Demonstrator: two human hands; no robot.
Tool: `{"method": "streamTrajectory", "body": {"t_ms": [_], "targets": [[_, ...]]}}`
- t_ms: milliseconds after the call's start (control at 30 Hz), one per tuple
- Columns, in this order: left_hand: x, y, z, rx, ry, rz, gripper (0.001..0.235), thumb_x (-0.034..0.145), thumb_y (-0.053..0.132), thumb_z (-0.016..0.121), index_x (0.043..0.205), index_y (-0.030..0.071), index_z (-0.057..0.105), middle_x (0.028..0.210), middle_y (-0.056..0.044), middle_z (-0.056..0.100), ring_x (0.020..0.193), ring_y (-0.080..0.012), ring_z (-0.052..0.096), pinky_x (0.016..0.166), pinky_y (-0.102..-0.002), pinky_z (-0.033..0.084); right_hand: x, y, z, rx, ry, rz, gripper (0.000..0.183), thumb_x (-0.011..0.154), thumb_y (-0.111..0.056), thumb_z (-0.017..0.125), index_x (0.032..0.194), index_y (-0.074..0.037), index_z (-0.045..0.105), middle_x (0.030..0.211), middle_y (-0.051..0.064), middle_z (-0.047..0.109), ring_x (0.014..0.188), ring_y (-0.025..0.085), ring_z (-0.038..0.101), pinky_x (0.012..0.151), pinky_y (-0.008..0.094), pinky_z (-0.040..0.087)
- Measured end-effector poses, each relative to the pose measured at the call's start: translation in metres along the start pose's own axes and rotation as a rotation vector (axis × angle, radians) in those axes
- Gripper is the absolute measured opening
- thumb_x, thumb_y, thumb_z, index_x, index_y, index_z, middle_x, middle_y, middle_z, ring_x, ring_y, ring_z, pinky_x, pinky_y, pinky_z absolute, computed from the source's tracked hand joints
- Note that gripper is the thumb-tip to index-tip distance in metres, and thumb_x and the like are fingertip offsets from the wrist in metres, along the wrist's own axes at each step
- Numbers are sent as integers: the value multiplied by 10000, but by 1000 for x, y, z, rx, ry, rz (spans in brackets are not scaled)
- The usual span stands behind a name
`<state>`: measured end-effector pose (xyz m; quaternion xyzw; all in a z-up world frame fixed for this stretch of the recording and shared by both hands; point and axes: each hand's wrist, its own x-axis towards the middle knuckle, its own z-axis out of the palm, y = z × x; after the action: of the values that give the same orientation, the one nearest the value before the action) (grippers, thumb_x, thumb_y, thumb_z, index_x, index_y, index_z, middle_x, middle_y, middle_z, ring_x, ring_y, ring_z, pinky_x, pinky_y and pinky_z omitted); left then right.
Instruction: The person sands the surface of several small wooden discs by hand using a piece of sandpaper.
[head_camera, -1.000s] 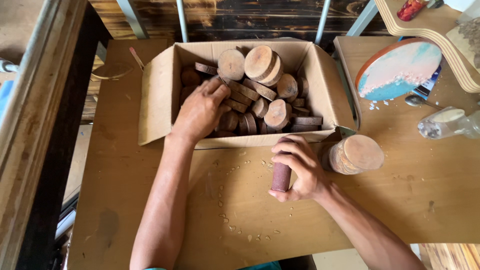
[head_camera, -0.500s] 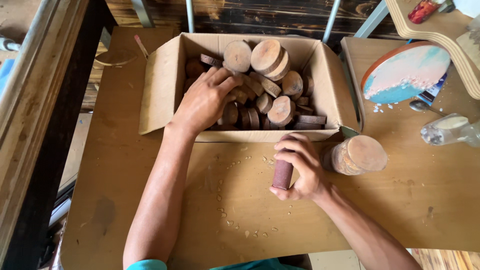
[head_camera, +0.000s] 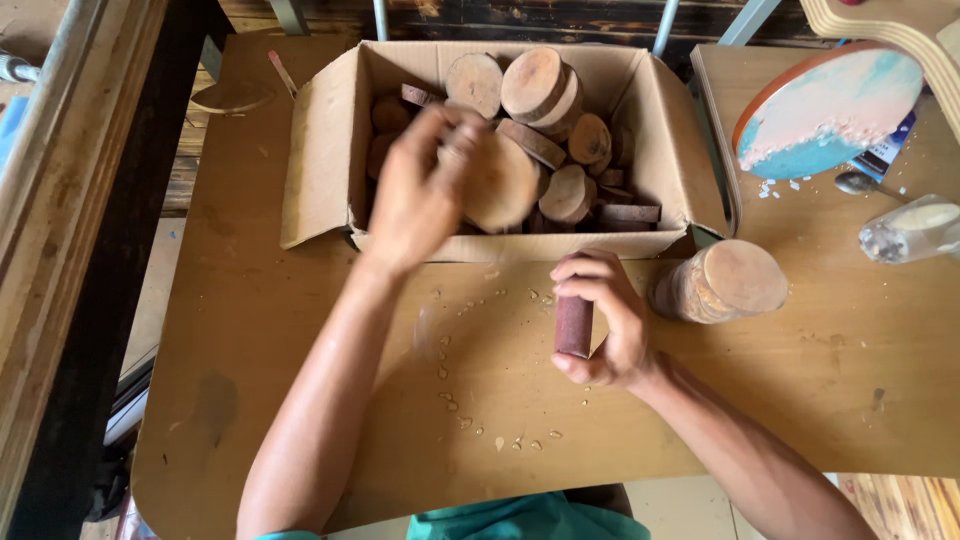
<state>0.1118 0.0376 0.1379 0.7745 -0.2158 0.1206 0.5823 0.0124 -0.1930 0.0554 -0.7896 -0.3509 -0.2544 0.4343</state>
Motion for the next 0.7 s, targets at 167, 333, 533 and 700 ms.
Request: {"method": "streamTrajectory", "body": {"t_ms": [167,333,533,700], "targets": [[-46,33,39,-448,-80,-468,315,1014,335,539,1169,93,667,941,-105,610,794,-225,640,533,-335,613,-14,14,7,137,131,-20,727,794,-550,737,1225,15,589,1125,207,614,1094,406,581,980,568,495],[-75,-21,53,-544,-77,-494,452,967,391,595,1307,93,575,1121,-134,563,920,-226,621,686,-396,633,-28,16,5,129,104,30,793,764,-549,782,1256,30,555,1177,207,557,1167,403,542,975,512,467],[-116,-27,50,-571,-215,-185,958,732,-12,873,1534,3,348,1463,-238,466,1384,-351,433,1136,-504,416,-40,22,2,140,63,10,716,759,-538,809,1145,18,577,1193,218,580,1211,444,557,1005,499,459],[-126,-19,57,-710,-284,-289,1017,767,-162,764,1595,111,242,1565,-148,348,1130,-219,563,807,-330,671,-50,20,-8,147,24,98,686,783,-542,791,1139,-2,563,1217,223,591,1161,403,581,983,483,460]]}}
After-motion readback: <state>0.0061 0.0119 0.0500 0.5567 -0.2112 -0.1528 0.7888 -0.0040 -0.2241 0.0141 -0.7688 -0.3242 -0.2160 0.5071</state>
